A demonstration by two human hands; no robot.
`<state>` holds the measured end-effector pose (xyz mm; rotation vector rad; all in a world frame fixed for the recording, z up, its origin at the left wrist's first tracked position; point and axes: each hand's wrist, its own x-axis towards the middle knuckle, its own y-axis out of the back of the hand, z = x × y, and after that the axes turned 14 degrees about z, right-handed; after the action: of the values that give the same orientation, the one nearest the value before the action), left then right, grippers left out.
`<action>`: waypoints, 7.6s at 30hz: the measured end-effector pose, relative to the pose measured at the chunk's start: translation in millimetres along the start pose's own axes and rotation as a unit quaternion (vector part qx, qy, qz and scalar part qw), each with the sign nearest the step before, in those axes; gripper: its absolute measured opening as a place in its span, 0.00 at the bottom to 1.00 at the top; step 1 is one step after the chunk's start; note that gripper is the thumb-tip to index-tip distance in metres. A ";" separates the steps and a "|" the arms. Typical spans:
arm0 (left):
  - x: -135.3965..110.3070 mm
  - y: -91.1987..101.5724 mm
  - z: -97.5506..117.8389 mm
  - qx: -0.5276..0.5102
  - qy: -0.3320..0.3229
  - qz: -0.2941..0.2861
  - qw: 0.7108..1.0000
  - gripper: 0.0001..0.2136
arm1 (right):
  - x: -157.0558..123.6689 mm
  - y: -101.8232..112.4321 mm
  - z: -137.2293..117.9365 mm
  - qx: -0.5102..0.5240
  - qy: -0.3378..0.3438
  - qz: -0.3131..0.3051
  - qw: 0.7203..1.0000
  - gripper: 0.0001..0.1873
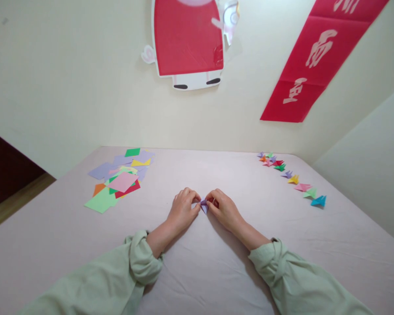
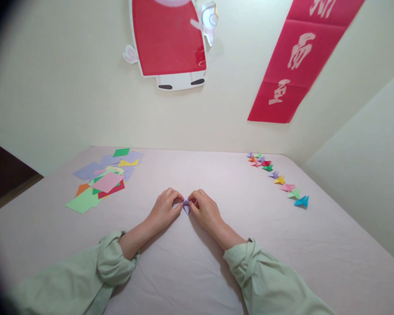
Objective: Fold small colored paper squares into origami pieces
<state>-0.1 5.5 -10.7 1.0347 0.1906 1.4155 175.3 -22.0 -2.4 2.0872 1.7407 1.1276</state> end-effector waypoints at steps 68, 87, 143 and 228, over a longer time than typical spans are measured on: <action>-0.5 -1.0 0.2 -0.039 0.002 0.009 0.999 0.04 | -2.5 -1.4 0.4 0.020 -0.022 0.011 0.999 0.05; -0.4 4.7 11.8 -0.035 -0.085 0.014 0.996 0.05 | -2.8 -4.1 0.9 0.023 0.002 0.015 1.000 0.03; 2.6 -0.9 11.9 -0.197 0.146 0.001 0.969 0.06 | -3.7 -3.1 -4.3 -0.009 0.019 0.006 1.000 0.03; 1.8 10.8 19.3 -0.270 0.074 -0.038 0.959 0.07 | 4.8 7.6 4.6 0.001 0.010 0.028 1.000 0.07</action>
<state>5.5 -4.0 8.6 0.4674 -0.0502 1.3678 184.1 -18.4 1.0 2.1450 1.7042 1.1668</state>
